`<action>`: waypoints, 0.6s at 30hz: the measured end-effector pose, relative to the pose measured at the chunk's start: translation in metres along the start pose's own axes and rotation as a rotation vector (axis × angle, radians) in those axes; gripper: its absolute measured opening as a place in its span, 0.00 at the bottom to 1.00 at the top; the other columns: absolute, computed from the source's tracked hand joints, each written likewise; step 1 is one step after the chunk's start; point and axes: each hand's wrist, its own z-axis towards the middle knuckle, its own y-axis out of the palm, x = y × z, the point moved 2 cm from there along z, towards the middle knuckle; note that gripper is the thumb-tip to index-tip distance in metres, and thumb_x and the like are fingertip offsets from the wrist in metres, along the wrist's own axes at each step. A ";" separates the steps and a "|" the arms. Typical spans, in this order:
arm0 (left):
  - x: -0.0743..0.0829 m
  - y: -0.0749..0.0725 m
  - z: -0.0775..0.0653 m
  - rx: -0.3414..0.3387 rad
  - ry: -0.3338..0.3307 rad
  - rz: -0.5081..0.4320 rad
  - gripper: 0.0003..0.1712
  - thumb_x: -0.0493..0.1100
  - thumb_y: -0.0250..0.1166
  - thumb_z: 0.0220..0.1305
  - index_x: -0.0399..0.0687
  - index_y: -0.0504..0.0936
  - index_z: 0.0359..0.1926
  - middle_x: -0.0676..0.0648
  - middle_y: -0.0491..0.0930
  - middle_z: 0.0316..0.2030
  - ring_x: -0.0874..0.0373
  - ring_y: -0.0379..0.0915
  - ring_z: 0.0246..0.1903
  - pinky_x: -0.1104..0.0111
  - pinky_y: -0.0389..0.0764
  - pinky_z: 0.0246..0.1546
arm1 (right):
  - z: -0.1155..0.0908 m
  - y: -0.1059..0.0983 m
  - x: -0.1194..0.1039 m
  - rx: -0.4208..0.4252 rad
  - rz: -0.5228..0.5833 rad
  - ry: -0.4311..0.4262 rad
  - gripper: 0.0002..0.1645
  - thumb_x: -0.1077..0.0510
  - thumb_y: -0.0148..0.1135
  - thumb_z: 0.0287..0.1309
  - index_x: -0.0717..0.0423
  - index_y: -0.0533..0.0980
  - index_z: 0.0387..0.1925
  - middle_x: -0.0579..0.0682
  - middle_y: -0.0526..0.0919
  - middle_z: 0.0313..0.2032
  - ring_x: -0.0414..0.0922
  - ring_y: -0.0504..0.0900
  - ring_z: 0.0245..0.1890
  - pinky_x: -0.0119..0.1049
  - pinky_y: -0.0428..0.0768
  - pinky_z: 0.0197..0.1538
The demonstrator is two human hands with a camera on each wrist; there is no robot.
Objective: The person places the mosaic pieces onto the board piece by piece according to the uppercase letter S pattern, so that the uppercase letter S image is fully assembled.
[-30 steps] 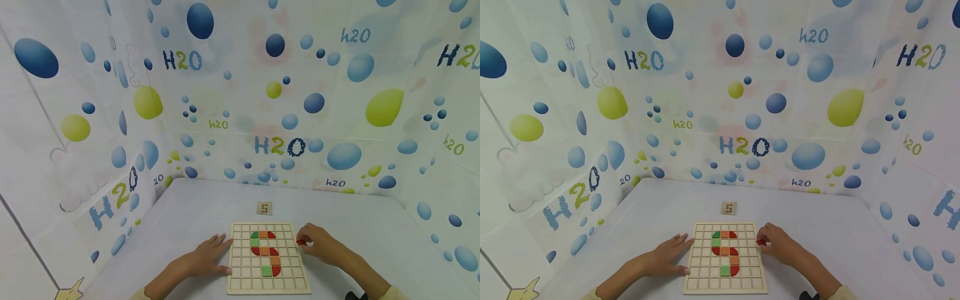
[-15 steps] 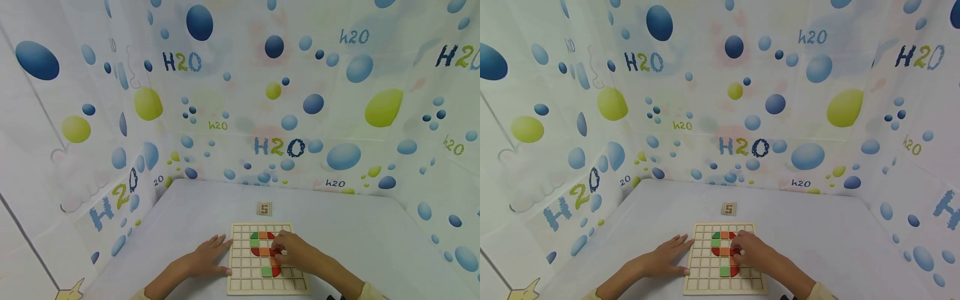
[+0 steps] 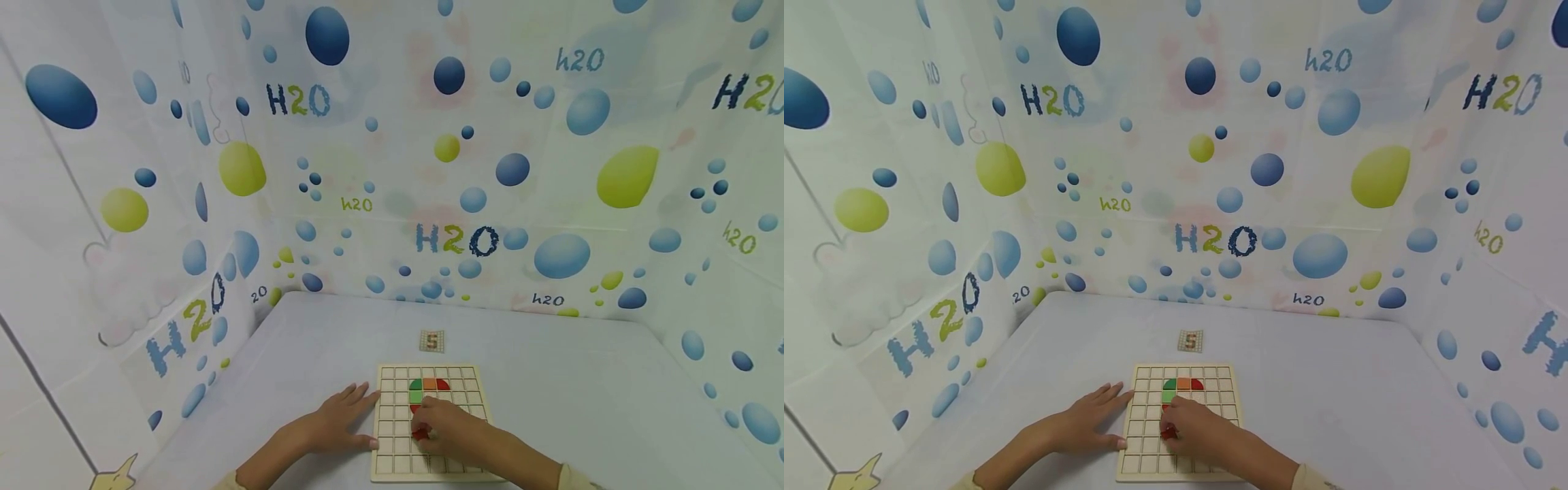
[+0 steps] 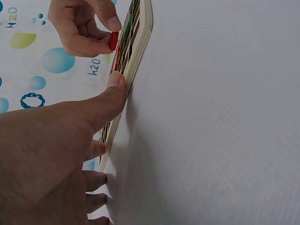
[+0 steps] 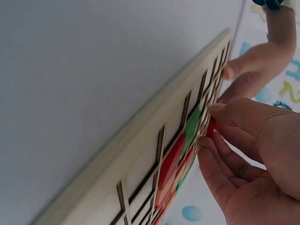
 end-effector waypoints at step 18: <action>0.001 -0.002 -0.002 -0.006 -0.006 -0.023 0.55 0.72 0.68 0.64 0.54 0.60 0.83 0.37 0.55 0.82 0.33 0.48 0.81 0.35 0.57 0.76 | -0.003 0.005 -0.010 0.014 -0.118 -0.084 0.07 0.53 0.73 0.66 0.39 0.80 0.35 0.29 0.75 0.35 0.27 0.70 0.37 0.27 0.79 0.46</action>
